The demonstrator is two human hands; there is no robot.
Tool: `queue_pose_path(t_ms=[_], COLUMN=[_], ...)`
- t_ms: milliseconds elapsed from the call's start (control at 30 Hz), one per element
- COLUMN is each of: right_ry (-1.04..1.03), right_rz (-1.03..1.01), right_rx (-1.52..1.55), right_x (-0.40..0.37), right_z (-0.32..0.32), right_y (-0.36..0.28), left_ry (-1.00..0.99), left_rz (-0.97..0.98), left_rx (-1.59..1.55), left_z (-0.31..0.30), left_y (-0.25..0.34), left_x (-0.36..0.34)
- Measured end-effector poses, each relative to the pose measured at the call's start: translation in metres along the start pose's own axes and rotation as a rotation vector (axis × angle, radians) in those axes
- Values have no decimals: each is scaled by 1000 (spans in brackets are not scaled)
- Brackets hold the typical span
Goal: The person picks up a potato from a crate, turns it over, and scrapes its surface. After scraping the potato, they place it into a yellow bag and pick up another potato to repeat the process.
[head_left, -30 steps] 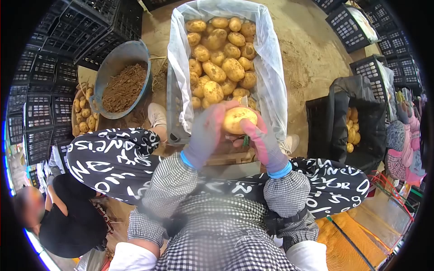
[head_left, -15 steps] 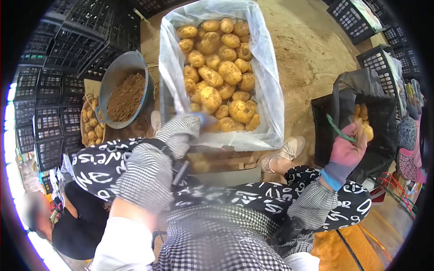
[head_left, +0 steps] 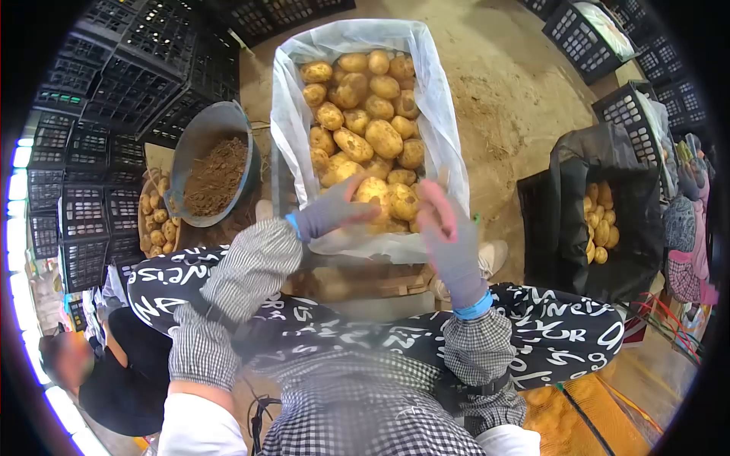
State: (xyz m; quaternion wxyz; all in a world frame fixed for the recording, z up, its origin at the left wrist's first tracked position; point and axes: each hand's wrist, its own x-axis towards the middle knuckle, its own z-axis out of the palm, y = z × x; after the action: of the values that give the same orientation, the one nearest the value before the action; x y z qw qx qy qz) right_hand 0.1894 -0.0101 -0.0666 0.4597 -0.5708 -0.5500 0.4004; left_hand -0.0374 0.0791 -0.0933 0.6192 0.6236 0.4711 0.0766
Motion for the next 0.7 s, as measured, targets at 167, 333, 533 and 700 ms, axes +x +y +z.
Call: queue_pose_path(t_ms=[167, 333, 533, 700], right_ry=[-149, -308, -183, -100], right_rz=[-1, 174, -138, -85], right_rx=[-71, 445, 19, 61], right_x=[-14, -17, -23, -21], right_z=[26, 20, 32, 44], right_y=[-11, -22, -10, 7], left_ry=[214, 264, 234, 193], left_rz=[231, 233, 331, 313], left_rx=[-236, -692, -741, -743], left_z=[27, 50, 59, 59], left_y=[51, 41, 29, 21], left_x=[-46, -71, -82, -79])
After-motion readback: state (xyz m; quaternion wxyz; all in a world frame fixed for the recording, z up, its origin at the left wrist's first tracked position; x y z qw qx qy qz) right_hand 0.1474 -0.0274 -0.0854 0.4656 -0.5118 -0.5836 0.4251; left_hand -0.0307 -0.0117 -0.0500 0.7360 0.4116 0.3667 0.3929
